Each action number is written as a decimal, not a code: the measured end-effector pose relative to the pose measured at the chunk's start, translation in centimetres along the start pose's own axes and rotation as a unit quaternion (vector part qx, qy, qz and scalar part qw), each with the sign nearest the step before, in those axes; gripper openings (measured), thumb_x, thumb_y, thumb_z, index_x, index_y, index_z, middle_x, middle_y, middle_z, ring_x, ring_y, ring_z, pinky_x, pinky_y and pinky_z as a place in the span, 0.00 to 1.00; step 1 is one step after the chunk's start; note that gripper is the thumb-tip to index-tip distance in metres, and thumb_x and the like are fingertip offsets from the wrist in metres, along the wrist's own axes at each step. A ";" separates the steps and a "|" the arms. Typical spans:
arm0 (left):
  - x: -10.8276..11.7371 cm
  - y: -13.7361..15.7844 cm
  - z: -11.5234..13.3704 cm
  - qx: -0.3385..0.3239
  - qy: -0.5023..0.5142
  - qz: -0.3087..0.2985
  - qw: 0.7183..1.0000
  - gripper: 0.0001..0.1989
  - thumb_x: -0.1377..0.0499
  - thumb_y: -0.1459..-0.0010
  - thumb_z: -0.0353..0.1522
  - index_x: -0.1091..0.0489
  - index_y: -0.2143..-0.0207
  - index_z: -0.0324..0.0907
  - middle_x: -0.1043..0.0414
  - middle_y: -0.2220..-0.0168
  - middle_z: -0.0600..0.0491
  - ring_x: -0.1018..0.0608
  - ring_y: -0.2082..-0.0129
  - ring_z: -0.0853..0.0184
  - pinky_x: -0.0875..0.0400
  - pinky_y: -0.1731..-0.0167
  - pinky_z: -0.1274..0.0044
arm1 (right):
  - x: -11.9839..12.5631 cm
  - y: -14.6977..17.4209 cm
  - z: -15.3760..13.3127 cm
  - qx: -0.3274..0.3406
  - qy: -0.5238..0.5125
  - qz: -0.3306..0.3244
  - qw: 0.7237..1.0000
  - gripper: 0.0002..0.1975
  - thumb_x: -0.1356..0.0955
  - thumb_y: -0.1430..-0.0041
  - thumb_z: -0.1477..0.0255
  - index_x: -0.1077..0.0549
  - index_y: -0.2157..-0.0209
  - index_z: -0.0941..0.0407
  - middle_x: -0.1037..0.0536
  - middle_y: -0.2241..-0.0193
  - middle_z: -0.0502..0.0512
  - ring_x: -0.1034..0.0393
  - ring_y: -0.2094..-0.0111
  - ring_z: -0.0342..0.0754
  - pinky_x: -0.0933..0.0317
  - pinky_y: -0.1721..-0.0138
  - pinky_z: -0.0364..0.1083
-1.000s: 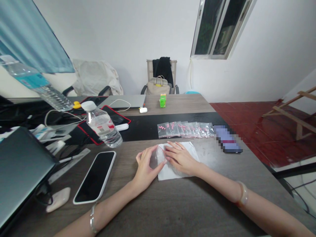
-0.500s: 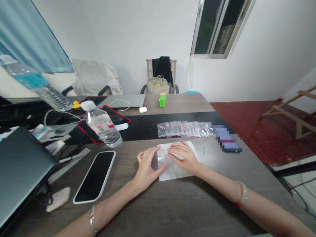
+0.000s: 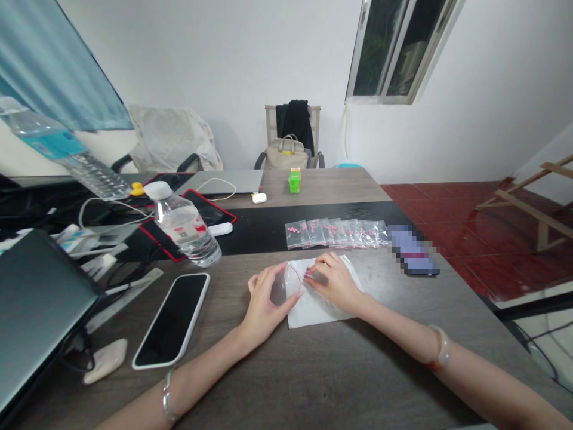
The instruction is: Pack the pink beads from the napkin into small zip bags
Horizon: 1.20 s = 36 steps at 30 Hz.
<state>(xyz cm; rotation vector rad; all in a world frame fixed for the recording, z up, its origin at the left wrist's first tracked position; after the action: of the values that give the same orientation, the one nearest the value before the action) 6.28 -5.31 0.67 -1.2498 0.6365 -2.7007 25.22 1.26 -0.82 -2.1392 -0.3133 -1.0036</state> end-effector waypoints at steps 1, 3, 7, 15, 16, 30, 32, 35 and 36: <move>0.0 0.0 0.0 -0.001 0.000 -0.002 1.000 0.24 0.38 0.46 0.37 0.42 0.48 0.47 0.29 0.52 0.49 0.27 0.52 0.58 0.43 0.51 0.66 | -0.1 0.1 0.1 0.000 0.003 -0.006 1.000 0.04 0.28 0.46 0.71 0.25 0.69 0.56 0.27 0.67 0.56 0.36 0.64 0.50 0.39 0.64 0.48; -0.1 0.1 0.0 -0.005 -0.001 -0.007 1.000 0.25 0.38 0.45 0.37 0.42 0.48 0.47 0.29 0.52 0.49 0.27 0.52 0.58 0.44 0.50 0.65 | -0.3 0.1 0.2 0.002 0.003 -0.012 1.000 0.03 0.28 0.45 0.71 0.25 0.70 0.56 0.28 0.68 0.55 0.36 0.65 0.50 0.39 0.65 0.48; -0.3 0.1 -0.1 -0.020 -0.014 -0.023 0.999 0.26 0.37 0.46 0.36 0.43 0.48 0.48 0.31 0.50 0.48 0.29 0.50 0.57 0.46 0.50 0.64 | -0.2 0.0 0.1 0.008 -0.013 -0.003 1.000 0.02 0.30 0.43 0.72 0.25 0.69 0.56 0.27 0.69 0.55 0.36 0.66 0.49 0.40 0.66 0.48; -0.3 0.1 0.2 -0.029 -0.016 -0.046 0.998 0.27 0.38 0.47 0.34 0.44 0.47 0.48 0.32 0.49 0.48 0.31 0.48 0.56 0.47 0.49 0.63 | 0.9 -0.1 -1.3 0.113 -0.096 0.133 0.980 0.04 0.32 0.41 0.72 0.24 0.66 0.53 0.26 0.71 0.52 0.33 0.69 0.46 0.39 0.67 0.48; -0.2 0.2 0.2 -0.030 -0.014 -0.046 0.998 0.27 0.38 0.47 0.34 0.44 0.47 0.48 0.32 0.49 0.48 0.31 0.48 0.56 0.46 0.49 0.63 | 1.0 -0.1 -1.6 0.132 -0.102 0.129 0.978 0.04 0.32 0.40 0.72 0.24 0.67 0.52 0.26 0.71 0.52 0.33 0.69 0.45 0.39 0.66 0.48; 0.0 0.1 0.3 -0.013 0.005 -0.027 1.000 0.25 0.38 0.47 0.35 0.42 0.48 0.48 0.31 0.50 0.48 0.29 0.50 0.56 0.46 0.49 0.63 | 0.1 0.0 -0.1 0.046 0.018 -0.020 0.999 0.11 0.35 0.39 0.74 0.23 0.58 0.53 0.35 0.43 0.63 0.46 0.40 0.58 0.42 0.47 0.62; 0.0 0.1 0.3 -0.013 0.005 -0.030 0.999 0.26 0.38 0.47 0.35 0.43 0.47 0.48 0.31 0.50 0.48 0.29 0.49 0.56 0.46 0.49 0.63 | 0.0 0.1 0.0 0.047 0.027 -0.035 0.998 0.09 0.34 0.39 0.74 0.22 0.60 0.53 0.37 0.41 0.63 0.49 0.39 0.60 0.43 0.46 0.62; 0.1 0.0 0.4 -0.010 0.005 -0.036 0.999 0.26 0.37 0.47 0.35 0.42 0.48 0.48 0.31 0.50 0.48 0.30 0.49 0.56 0.45 0.49 0.63 | -0.1 0.1 -0.1 0.037 0.030 -0.029 0.998 0.07 0.33 0.41 0.75 0.22 0.65 0.54 0.35 0.43 0.63 0.46 0.40 0.60 0.43 0.47 0.62; 0.1 0.0 0.4 -0.009 0.005 -0.038 0.999 0.25 0.37 0.47 0.35 0.41 0.48 0.48 0.31 0.50 0.48 0.30 0.49 0.56 0.45 0.49 0.63 | -0.1 0.0 -0.1 0.033 0.029 -0.021 0.999 0.06 0.33 0.42 0.76 0.22 0.67 0.55 0.34 0.44 0.63 0.45 0.41 0.60 0.43 0.47 0.62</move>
<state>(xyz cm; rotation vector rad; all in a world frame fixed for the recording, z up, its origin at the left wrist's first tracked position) 6.56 -5.49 0.97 -1.2914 0.6284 -2.7692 25.17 1.19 -0.86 -2.0470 -0.3590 -1.0632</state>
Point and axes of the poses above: each hand's wrist, its own y-axis away from the middle knuckle, its own x-axis out of the back of the hand, z = x × y, the point moved 1 cm from there along -y, towards the middle knuckle
